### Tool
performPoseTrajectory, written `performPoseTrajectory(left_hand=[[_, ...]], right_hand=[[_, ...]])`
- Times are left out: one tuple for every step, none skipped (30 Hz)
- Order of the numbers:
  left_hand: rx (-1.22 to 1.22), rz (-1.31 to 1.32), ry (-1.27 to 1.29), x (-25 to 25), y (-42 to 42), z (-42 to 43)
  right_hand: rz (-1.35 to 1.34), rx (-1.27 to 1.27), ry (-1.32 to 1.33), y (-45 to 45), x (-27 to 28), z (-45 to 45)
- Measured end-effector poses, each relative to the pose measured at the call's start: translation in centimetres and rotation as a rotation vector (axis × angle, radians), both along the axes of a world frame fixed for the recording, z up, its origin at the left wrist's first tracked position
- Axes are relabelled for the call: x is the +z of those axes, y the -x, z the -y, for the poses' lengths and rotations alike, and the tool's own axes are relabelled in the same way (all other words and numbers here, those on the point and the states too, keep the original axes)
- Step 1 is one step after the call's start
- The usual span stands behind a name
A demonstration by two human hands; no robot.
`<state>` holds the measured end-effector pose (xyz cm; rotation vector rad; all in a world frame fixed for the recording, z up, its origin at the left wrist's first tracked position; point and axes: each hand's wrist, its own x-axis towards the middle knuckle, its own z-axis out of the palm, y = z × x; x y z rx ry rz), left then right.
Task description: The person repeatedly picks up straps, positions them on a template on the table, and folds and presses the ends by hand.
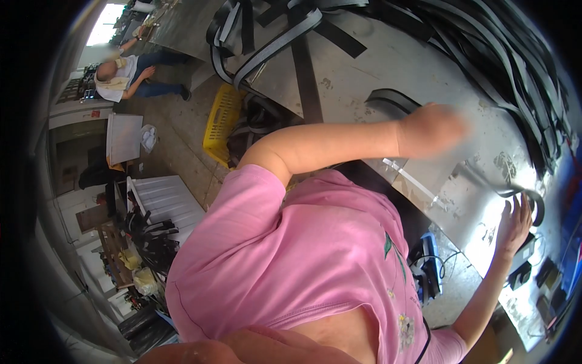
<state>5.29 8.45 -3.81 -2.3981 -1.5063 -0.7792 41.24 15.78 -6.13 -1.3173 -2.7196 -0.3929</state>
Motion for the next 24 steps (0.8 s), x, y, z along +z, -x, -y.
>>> performPoseTrajectory(left_hand=[[-0.016,0.007,-0.027,-0.3,-0.9,0.2],[-0.059,0.037,-0.029,-0.2,-0.6,0.4],[-0.062,0.046,-0.020,-0.1,-0.8,0.7],[-0.064,0.053,-0.010,-0.3,-1.7,0.8],[-0.095,0.070,-0.009,-0.4,-2.1,0.8],[-0.104,0.077,-0.035,-0.4,-2.2,0.7],[-0.118,0.097,-0.061,0.1,-0.8,0.5],[-0.168,0.103,-0.081,0.8,1.7,-0.2],[-0.240,0.199,-0.052,0.5,5.5,-1.6],[-0.240,0.191,0.003,0.8,11.1,-2.6],[-0.190,0.170,-0.004,1.0,17.0,-3.4],[-0.176,0.089,0.055,1.0,23.6,-3.6],[-0.162,-0.019,0.059,3.4,17.2,2.9],[-0.168,-0.029,0.018,1.2,12.6,3.2],[-0.190,-0.036,0.037,-2.8,7.1,2.4],[-0.195,-0.047,0.054,-3.2,6.8,2.8],[-0.185,-0.017,0.085,-3.8,6.7,3.0],[-0.176,-0.021,0.080,-4.4,6.6,3.1],[-0.162,-0.026,0.074,-4.9,6.5,3.2],[-0.134,-0.051,0.085,-4.9,7.0,3.5],[-0.121,-0.043,0.097,-5.0,7.2,3.9],[-0.108,-0.035,0.110,-5.0,7.3,4.2],[-0.104,-0.041,0.117,-5.1,7.4,4.4],[-0.088,-0.037,0.150,-5.1,7.4,4.7]], right_hand=[[-0.159,0.047,-0.011,3.3,2.0,0.9],[-0.380,0.130,0.046,7.6,4.2,2.8],[-0.437,0.121,0.222,11.9,6.8,4.5],[-0.391,0.185,0.239,14.1,7.4,4.8],[-0.377,0.184,0.285,15.2,6.7,5.0],[-0.423,0.151,0.469,15.5,5.5,4.8],[-0.491,0.122,0.563,17.2,4.7,4.7],[-0.524,0.045,0.752,18.9,3.6,3.8],[-0.573,0.065,0.802,22.6,4.1,3.1],[-0.501,-0.067,0.911,27.2,4.6,1.6],[-0.481,-0.062,0.885,32.8,5.8,0.7],[-0.530,0.053,0.816,38.3,5.9,0.0],[-0.531,0.070,0.808,30.5,7.7,6.5],[-0.476,0.109,0.769,25.2,6.1,6.3],[-0.448,0.063,0.780,19.2,2.5,5.3],[-0.416,0.035,0.795,18.4,2.5,5.3],[-0.385,0.006,0.795,17.6,2.3,5.1],[-0.354,-0.017,0.796,16.9,2.2,4.9],[-0.354,-0.019,0.780,16.0,2.0,4.7],[-0.334,-0.002,0.749,15.5,1.7,4.4],[-0.312,0.008,0.728,14.7,1.4,4.2],[-0.308,-0.008,0.752,13.9,1.5,4.0],[-0.292,-0.040,0.758,13.4,1.6,4.0],[-0.275,-0.071,0.764,13.0,1.9,4.1]])
